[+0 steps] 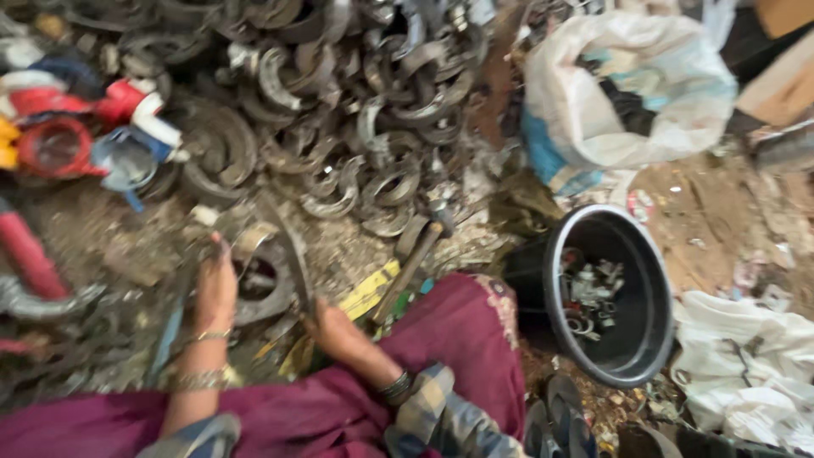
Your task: The person sits on the ground and uses a hammer and chisel to repeatedly strike a metal part held in a vise. The person adjusts the part and continues striking it throughout the clip.
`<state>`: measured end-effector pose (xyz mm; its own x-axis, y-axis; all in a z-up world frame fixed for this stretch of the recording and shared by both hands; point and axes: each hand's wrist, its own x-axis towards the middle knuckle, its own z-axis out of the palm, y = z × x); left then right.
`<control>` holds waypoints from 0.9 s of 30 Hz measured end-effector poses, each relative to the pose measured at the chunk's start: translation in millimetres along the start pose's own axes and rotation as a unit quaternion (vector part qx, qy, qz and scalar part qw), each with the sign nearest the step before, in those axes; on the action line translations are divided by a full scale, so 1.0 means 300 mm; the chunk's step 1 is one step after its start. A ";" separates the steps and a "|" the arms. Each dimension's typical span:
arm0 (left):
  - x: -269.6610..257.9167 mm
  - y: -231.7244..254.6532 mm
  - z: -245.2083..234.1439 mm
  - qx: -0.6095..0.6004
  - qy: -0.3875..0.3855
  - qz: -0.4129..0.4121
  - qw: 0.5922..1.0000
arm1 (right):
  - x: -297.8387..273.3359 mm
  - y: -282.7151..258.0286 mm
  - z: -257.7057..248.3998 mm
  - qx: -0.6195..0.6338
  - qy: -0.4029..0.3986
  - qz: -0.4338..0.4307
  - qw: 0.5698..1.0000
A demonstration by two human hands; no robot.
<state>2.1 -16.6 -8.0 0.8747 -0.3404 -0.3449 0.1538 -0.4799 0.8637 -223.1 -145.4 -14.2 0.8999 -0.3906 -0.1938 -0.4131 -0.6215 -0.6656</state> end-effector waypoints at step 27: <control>-0.157 0.238 -0.006 0.272 0.052 0.159 0.948 | -0.059 -0.271 -0.181 -0.120 0.048 -0.051 0.990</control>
<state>-27.2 -33.5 70.6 0.8824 -0.4691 -0.0369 -0.3594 -0.7225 0.5906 -212.9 -124.8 82.4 0.9261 -0.3728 -0.0575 -0.3523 -0.8004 -0.4850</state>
